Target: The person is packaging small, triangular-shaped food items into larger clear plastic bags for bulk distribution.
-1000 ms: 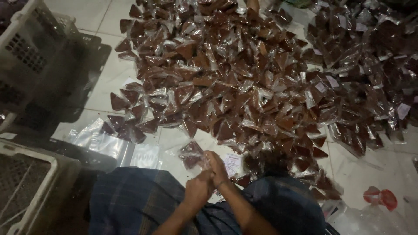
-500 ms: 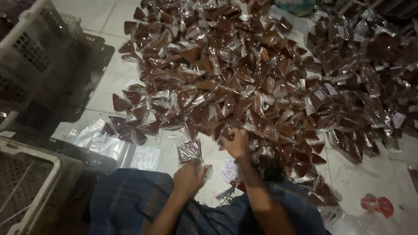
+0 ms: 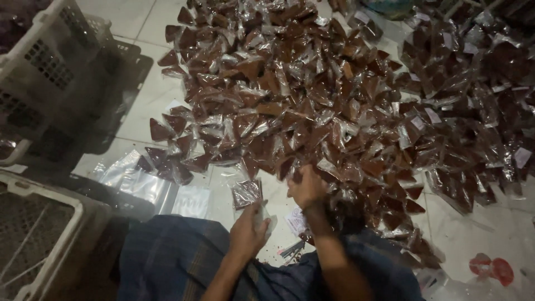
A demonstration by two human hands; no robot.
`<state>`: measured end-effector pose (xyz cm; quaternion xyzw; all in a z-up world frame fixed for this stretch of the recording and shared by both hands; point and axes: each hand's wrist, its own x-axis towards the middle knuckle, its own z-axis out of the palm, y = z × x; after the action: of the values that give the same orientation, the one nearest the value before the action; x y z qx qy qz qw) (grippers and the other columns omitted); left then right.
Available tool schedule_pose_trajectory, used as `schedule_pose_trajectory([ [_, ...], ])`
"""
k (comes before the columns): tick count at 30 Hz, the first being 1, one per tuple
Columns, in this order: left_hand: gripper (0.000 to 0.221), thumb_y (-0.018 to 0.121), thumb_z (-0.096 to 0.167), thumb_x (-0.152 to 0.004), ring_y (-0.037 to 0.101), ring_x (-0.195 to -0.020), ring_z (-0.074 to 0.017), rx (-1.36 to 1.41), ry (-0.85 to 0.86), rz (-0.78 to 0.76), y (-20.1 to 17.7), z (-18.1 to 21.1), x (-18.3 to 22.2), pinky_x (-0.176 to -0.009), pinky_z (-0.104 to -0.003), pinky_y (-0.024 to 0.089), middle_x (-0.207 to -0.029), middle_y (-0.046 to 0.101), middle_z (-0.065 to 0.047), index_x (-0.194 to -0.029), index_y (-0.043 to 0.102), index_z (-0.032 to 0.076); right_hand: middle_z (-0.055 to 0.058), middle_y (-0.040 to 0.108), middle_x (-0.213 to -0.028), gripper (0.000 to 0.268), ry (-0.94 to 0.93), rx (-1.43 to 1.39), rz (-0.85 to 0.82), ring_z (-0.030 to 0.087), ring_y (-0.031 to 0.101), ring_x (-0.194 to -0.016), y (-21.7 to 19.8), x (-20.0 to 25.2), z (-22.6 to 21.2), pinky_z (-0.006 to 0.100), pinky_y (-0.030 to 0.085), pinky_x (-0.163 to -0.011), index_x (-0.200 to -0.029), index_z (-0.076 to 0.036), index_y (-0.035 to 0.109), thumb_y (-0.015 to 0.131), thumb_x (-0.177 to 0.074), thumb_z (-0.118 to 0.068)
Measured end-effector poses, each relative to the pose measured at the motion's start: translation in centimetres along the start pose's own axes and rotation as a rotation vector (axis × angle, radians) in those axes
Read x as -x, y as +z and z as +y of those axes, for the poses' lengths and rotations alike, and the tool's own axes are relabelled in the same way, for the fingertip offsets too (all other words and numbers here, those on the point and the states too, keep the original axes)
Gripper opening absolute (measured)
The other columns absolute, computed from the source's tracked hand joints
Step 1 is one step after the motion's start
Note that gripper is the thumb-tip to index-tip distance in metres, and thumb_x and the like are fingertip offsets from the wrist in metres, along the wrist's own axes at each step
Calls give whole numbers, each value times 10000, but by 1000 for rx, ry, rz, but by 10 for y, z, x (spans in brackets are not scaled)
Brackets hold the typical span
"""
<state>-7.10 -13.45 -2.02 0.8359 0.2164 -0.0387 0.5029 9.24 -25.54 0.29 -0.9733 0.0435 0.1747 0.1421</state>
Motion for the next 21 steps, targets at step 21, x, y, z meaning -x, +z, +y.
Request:
schedule_pose_trajectory([
  [21,730,359,376,-937,559,-858,-203,1751,115,-329,-31,-4,-13,-658,-333,480,-1163,624,-154,-1587,337,46,23,624,-991,282,-125,-592,-71,154,618,-809,24,-71,-63,298,557,-678,-1095,-168,602,738,-849,-148],
])
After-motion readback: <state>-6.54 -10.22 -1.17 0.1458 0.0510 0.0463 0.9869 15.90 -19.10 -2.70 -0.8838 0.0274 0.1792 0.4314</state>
